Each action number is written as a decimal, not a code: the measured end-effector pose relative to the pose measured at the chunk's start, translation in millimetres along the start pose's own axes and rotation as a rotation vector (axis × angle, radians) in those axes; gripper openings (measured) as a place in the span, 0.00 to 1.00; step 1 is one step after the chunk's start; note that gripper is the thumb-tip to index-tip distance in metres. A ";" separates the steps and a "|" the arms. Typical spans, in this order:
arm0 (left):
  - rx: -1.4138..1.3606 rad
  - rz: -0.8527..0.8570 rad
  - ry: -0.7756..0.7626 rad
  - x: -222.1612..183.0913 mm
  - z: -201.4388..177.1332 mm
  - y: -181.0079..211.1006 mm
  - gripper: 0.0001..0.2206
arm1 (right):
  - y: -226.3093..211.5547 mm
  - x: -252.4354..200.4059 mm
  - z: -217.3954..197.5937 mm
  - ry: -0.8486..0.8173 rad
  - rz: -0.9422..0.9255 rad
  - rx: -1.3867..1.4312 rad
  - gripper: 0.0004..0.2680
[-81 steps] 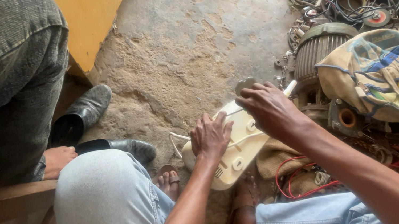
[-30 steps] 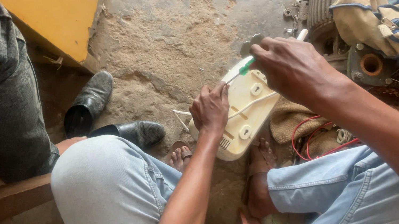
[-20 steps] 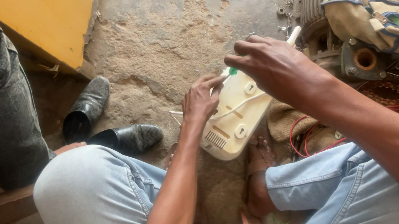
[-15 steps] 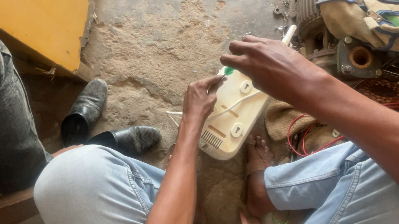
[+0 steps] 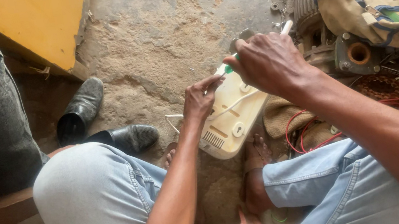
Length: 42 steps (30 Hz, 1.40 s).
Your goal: The person sits on the floor and uses a green-handled screwdriver to remove screws from the back of a white plastic appliance. They manipulate the casing and continue unscrewing multiple fasteners to disassemble the device.
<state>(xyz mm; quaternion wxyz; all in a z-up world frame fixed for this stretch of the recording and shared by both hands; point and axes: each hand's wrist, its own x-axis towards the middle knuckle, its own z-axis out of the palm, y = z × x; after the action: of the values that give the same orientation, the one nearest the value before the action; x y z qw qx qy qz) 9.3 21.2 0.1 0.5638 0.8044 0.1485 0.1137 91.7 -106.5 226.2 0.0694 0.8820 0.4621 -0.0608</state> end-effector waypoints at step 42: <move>0.061 0.163 0.097 0.6 13.6 -14.4 0.09 | 11.7 -0.3 1.5 0.002 -0.006 0.025 0.18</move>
<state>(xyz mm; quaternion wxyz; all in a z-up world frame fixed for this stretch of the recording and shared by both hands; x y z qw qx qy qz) 13.0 14.1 -18.0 0.5199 0.8243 0.1131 0.1934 101.1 -113.7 225.5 0.0575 0.8814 0.4642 -0.0658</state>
